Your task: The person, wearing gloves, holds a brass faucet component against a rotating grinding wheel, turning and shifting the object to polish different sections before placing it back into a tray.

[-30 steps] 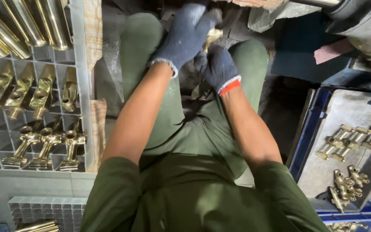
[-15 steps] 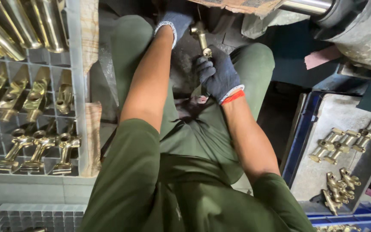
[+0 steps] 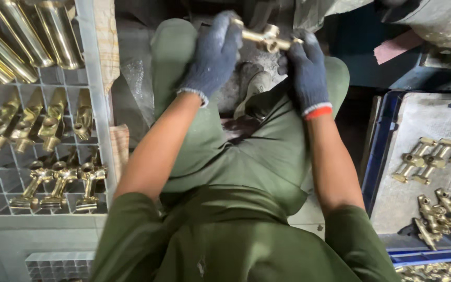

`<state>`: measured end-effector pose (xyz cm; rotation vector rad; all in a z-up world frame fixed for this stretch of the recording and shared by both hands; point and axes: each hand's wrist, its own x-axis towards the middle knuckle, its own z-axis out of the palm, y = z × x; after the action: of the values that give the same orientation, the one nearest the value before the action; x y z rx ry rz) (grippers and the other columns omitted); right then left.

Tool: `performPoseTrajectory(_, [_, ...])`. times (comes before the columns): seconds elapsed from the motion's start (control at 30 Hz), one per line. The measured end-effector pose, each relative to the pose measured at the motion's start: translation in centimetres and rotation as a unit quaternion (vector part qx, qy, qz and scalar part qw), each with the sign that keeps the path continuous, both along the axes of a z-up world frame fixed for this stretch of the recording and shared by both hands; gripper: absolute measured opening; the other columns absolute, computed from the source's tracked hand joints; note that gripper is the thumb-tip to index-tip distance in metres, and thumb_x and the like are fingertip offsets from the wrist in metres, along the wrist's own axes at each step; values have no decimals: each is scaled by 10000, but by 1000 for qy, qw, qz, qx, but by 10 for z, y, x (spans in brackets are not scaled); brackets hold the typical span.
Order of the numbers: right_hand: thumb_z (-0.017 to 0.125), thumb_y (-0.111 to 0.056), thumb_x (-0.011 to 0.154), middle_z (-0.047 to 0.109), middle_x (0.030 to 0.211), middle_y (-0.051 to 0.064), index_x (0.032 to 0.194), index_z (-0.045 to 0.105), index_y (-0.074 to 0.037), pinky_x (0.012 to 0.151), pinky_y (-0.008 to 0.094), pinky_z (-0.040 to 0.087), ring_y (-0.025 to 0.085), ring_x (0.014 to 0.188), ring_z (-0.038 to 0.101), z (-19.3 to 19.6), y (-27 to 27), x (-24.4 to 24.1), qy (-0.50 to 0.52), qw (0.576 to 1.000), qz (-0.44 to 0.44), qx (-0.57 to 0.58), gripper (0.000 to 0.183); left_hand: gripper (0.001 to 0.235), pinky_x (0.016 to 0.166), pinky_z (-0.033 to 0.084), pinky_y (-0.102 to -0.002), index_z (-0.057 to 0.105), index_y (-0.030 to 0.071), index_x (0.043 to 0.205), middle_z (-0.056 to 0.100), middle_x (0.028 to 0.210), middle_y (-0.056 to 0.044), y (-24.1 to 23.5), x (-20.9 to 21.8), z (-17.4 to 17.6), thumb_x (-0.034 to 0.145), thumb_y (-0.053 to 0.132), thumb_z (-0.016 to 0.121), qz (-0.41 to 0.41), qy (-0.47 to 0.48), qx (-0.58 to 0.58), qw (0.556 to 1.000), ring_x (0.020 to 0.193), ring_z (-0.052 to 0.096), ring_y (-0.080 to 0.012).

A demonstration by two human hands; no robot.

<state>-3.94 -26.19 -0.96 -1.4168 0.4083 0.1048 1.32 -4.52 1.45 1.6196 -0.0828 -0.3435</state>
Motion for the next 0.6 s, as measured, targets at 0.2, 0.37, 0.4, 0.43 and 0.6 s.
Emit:
performPoseTrajectory(0.2, [581, -96, 1100, 594, 897, 72, 1272, 540, 24, 593, 287, 485, 128, 706, 580, -3, 10, 8, 2, 994, -25, -102, 214, 235, 570, 475, -308, 586, 83, 1002, 576, 716, 0, -7, 26, -72, 1060, 304, 533, 57, 104, -12, 993, 629, 556, -109])
performPoseTrajectory(0.37, [580, -75, 1194, 705, 1119, 96, 1526, 446, -30, 755, 287, 581, 113, 791, 650, 23, 27, -14, -207, 909, -7, -361, 361, 170, 611, 484, -327, 551, 88, 1006, 571, 722, -18, -16, 20, -144, 1030, 254, 524, 35, 234, -165, 957, 650, 563, -147])
performPoseTrajectory(0.4, [576, -91, 1155, 697, 1083, 111, 1547, 426, -33, 760, 292, 576, 128, 800, 649, 28, 30, -12, -174, 922, -2, -346, 424, 170, 631, 483, -327, 586, 80, 1028, 593, 759, -17, -23, 19, -159, 1034, 239, 524, 28, 250, -207, 945, 680, 572, -144])
performPoseTrajectory(0.43, [572, -105, 1115, 690, 1048, 129, 1569, 407, -32, 766, 299, 573, 146, 809, 650, 33, 33, -12, -141, 934, 7, -329, 488, 180, 651, 483, -327, 621, 73, 1049, 615, 796, -17, -32, 16, -173, 1037, 223, 524, 22, 266, -249, 931, 710, 581, -142])
performPoseTrajectory(0.6, [578, -93, 1111, 542, 1547, 269, 1558, 385, 28, 1253, 379, 422, 308, 1464, 534, 31, 37, 11, -222, 890, 71, -392, 502, 321, 722, 548, -290, 697, 120, 1051, 742, 883, -6, -60, 11, -206, 1017, 265, 413, -23, 334, -197, 921, 780, 676, -122])
